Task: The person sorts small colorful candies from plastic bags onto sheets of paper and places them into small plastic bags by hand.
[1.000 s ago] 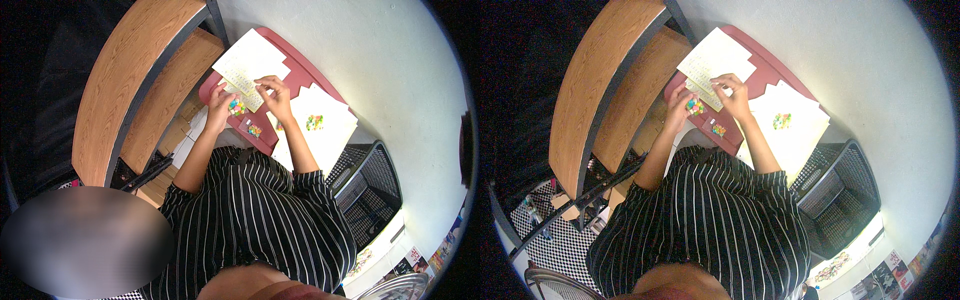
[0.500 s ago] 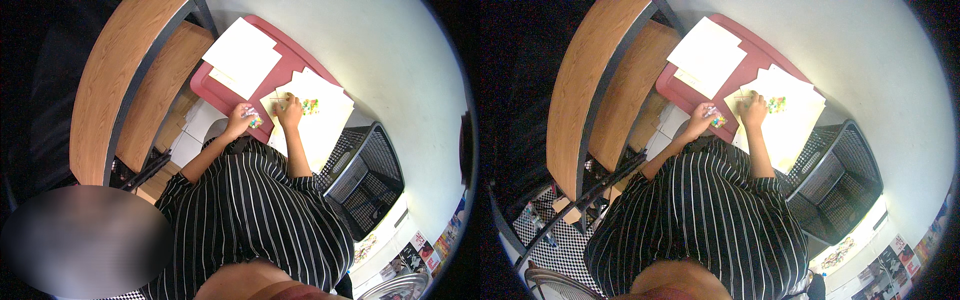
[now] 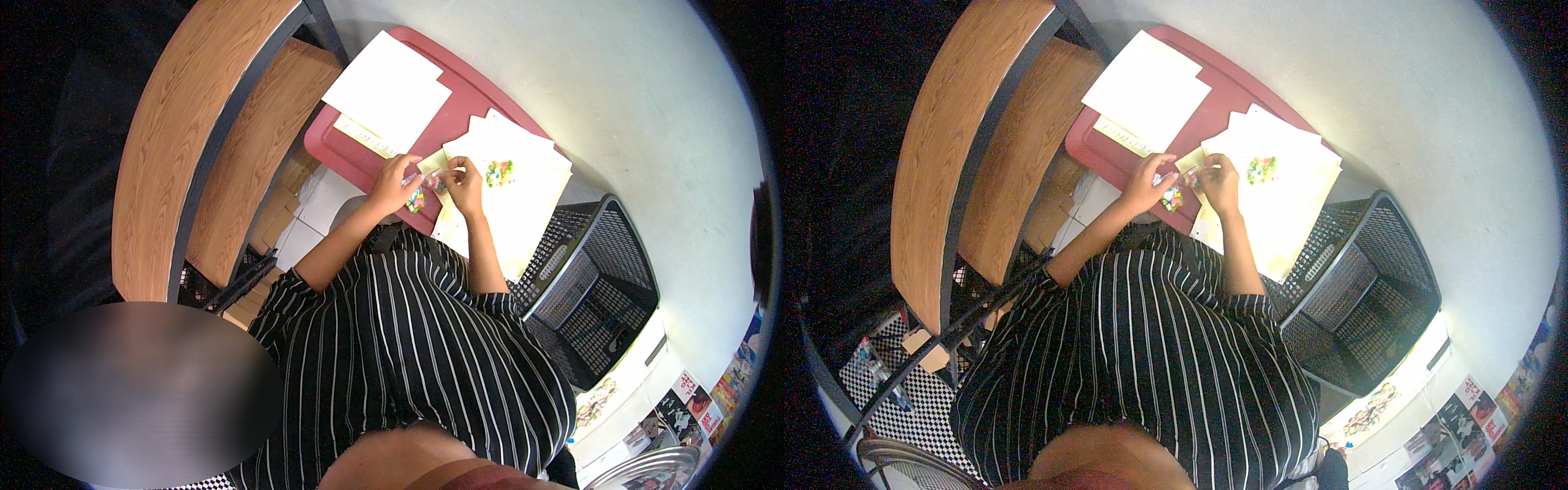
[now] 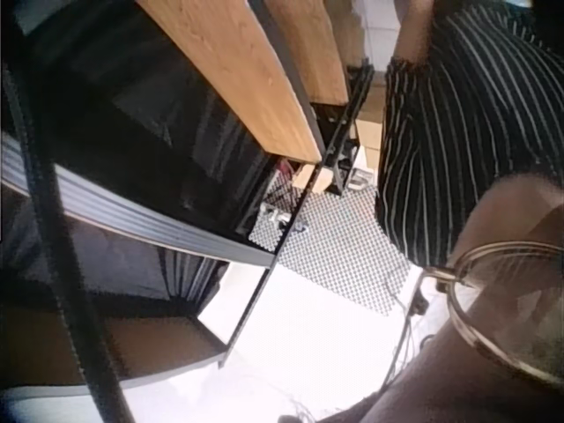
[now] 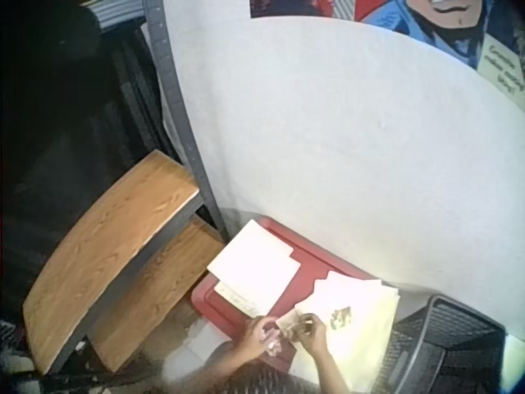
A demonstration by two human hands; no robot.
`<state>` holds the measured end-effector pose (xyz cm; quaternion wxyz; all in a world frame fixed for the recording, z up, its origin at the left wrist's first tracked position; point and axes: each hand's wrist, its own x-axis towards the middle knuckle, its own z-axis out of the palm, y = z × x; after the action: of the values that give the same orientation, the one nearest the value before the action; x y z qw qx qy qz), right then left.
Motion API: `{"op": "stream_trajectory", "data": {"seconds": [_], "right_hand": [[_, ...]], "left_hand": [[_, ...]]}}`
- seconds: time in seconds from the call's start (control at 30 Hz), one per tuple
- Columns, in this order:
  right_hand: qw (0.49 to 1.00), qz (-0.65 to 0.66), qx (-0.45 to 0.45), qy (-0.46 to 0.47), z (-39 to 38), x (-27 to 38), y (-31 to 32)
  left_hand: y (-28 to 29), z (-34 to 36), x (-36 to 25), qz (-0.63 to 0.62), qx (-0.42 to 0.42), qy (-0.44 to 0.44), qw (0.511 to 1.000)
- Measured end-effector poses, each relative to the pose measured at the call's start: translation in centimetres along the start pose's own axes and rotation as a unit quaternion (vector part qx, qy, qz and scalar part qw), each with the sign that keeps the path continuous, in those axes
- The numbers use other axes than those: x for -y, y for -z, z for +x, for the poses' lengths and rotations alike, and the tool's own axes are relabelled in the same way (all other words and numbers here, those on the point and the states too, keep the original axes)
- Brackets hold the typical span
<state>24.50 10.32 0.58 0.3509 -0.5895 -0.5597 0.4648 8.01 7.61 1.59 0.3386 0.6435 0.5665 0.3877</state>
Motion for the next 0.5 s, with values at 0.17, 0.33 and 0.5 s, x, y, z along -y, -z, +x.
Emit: {"op": "stream_trajectory", "data": {"seconds": [0.17, 0.33, 0.5], "right_hand": [[0.994, 0.058, 0.055, 0.078, 0.6, 1.5, 0.7], [0.985, 0.022, 0.082, 0.152, 1.1, 5.6, 1.2], [0.982, -0.013, 0.090, 0.165, 1.9, 6.9, 1.0]], "left_hand": [[0.3, 2.1, -0.3, -0.172, 0.117, 0.098, 0.973], [0.6, 3.0, -0.9, -0.337, 0.088, 0.238, 0.907], [1.5, 3.6, -1.3, -0.399, 0.086, 0.316, 0.857]]}}
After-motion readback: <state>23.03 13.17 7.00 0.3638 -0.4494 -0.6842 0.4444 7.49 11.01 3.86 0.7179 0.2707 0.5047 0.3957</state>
